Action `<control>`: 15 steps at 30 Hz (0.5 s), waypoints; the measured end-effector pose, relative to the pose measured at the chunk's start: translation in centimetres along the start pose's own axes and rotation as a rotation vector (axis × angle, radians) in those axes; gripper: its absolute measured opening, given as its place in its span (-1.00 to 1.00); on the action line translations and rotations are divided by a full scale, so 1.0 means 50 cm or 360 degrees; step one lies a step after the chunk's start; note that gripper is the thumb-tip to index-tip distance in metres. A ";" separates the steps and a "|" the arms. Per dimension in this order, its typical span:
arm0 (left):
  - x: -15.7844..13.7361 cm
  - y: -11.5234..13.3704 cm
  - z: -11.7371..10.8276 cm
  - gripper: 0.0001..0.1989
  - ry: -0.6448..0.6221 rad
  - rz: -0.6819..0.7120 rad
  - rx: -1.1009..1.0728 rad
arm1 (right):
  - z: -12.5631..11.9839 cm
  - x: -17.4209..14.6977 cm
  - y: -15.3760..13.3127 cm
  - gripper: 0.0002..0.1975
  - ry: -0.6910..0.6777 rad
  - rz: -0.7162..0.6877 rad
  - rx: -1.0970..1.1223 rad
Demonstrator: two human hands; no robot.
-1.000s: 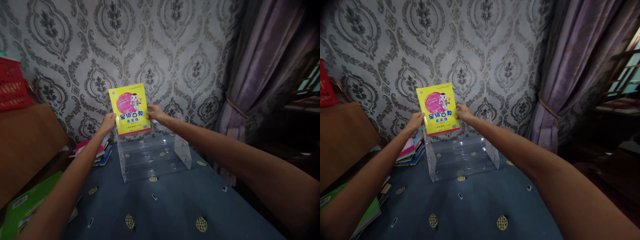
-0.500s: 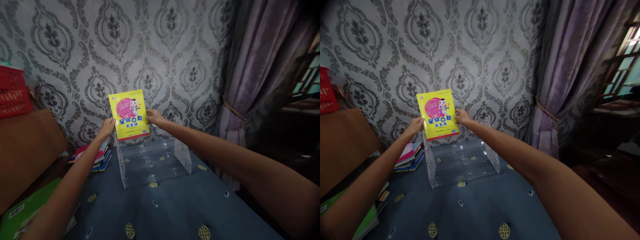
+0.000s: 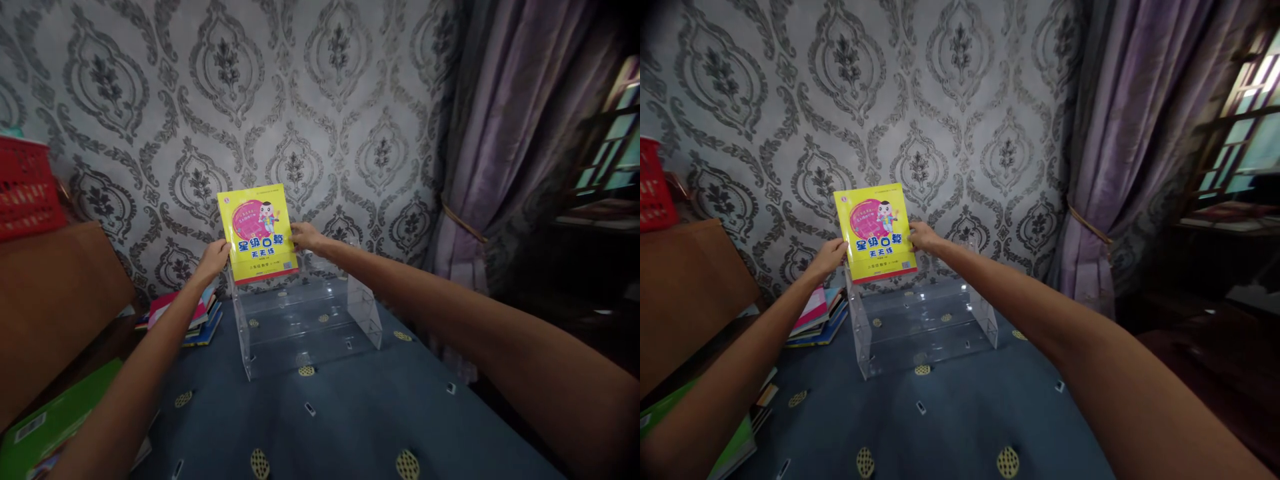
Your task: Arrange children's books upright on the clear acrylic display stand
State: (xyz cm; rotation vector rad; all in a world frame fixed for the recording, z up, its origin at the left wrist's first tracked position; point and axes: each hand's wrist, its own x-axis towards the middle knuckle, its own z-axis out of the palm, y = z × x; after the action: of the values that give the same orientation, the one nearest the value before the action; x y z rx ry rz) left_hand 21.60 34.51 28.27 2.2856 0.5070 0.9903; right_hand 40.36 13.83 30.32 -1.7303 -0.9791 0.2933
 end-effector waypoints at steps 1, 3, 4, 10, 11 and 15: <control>0.000 0.001 0.000 -0.74 0.0000 0.0012 0.0022 | -0.001 0.000 -0.001 -0.70 -0.0012 0.0006 -0.0026; 0.000 0.003 -0.001 -0.75 -0.0001 0.0035 0.0062 | -0.001 0.003 -0.001 -0.72 -0.0028 0.0009 -0.0090; -0.001 0.004 -0.001 -0.75 -0.0003 0.0044 0.0082 | 0.000 0.005 0.000 -0.73 -0.0032 0.0005 -0.0128; -0.018 0.020 -0.005 -0.80 -0.0008 0.0069 0.0184 | -0.002 -0.002 0.002 -0.71 0.0008 -0.0125 -0.0434; -0.024 0.024 -0.005 -0.81 -0.0004 0.0069 0.0198 | -0.003 -0.008 0.002 -0.70 0.0027 -0.0167 -0.0498; -0.056 0.039 -0.008 -0.70 0.0026 0.0051 0.0246 | -0.007 -0.042 0.009 -0.62 0.0095 -0.0415 -0.0756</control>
State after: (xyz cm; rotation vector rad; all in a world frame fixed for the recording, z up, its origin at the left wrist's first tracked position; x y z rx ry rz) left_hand 19.68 31.68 28.28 2.4306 0.5730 1.0180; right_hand 39.46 12.01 29.50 -1.9882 -1.2874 -0.1745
